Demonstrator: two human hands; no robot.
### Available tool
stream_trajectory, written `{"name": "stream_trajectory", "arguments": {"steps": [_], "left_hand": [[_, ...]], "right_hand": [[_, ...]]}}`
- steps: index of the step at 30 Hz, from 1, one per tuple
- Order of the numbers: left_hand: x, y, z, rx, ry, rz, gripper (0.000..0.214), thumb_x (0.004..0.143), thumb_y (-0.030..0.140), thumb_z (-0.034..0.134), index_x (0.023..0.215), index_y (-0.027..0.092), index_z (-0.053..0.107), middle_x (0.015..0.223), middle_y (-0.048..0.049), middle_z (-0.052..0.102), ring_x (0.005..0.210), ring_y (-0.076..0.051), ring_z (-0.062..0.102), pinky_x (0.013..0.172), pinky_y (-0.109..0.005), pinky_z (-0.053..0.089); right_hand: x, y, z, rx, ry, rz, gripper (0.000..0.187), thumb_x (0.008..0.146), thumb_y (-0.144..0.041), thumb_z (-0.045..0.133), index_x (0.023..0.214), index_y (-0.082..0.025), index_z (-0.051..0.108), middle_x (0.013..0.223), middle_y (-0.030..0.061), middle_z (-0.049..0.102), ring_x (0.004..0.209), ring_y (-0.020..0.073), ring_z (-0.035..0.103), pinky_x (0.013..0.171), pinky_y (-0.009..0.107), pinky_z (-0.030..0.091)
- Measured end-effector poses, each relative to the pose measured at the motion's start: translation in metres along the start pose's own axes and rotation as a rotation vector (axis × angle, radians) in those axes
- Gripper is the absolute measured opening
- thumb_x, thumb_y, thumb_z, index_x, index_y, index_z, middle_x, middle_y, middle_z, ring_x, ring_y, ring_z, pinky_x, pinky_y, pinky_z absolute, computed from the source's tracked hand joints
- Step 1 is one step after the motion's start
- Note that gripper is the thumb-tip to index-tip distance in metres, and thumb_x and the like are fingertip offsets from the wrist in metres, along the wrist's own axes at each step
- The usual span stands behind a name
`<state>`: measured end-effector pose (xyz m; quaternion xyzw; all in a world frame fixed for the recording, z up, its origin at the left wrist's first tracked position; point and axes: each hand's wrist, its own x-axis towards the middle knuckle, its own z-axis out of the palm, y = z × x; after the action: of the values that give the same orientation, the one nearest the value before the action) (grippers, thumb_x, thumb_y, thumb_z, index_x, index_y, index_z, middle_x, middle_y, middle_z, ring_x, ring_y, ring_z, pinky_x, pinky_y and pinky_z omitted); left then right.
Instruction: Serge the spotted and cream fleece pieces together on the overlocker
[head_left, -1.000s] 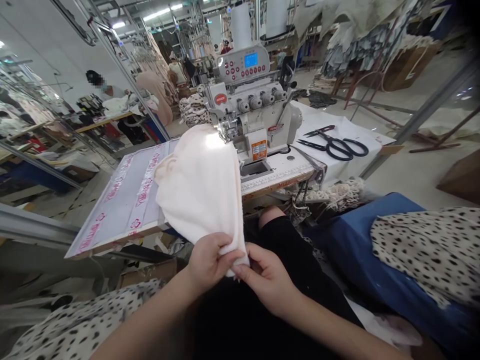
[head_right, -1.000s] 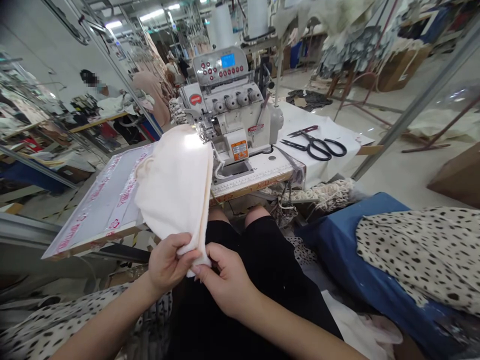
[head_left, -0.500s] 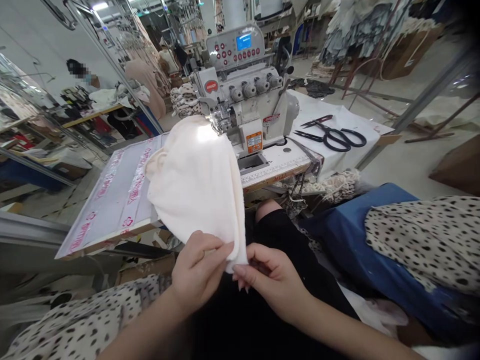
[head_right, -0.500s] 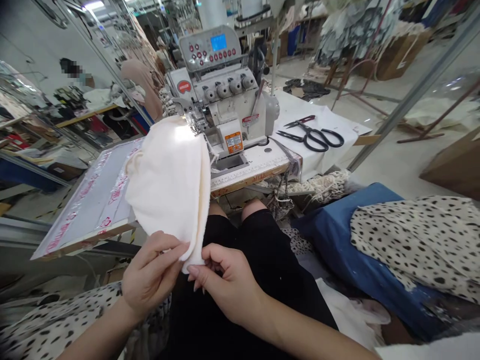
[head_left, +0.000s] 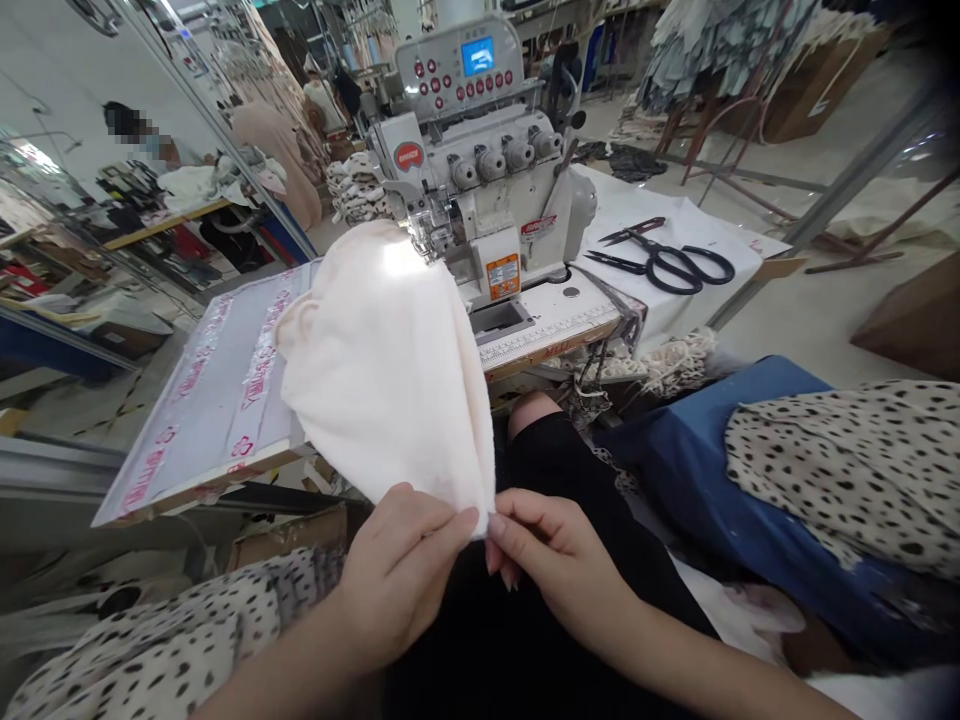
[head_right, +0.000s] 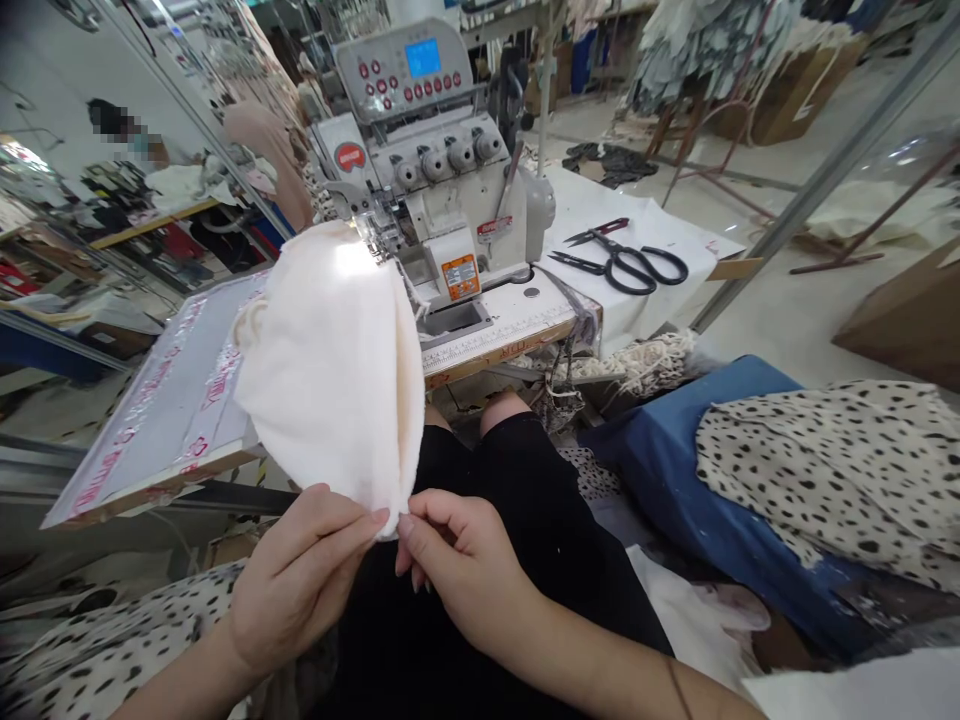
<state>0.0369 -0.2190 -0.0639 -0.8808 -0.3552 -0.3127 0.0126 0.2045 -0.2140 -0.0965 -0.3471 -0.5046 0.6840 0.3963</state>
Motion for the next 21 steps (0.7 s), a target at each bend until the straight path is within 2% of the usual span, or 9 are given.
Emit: {"name": "stream_trajectory", "arguments": {"steps": [8, 21], "left_hand": [[0.0013, 0.0016, 0.0029, 0.043, -0.043, 0.046, 0.026, 0.076, 0.003, 0.053, 0.100, 0.013, 0.057, 0.076, -0.0028, 0.060, 0.070, -0.010, 0.054, 0.071, -0.028, 0.043], [-0.0001, 0.0011, 0.0072, 0.058, -0.019, 0.040, 0.029, 0.076, 0.001, 0.053, 0.102, 0.014, 0.055, 0.081, -0.0027, 0.060, 0.077, -0.010, 0.053, 0.075, -0.029, 0.040]], "right_hand": [[0.0026, 0.0005, -0.0046, 0.092, -0.020, 0.065, 0.035, 0.084, -0.038, 0.048, 0.058, -0.015, 0.051, 0.050, -0.0028, 0.047, 0.044, 0.0065, 0.040, 0.042, 0.018, 0.031], [0.0013, -0.0046, -0.0092, 0.069, -0.015, 0.092, 0.035, 0.083, -0.035, 0.047, 0.055, -0.015, 0.050, 0.048, -0.0029, 0.047, 0.041, 0.0062, 0.038, 0.041, 0.018, 0.029]]}}
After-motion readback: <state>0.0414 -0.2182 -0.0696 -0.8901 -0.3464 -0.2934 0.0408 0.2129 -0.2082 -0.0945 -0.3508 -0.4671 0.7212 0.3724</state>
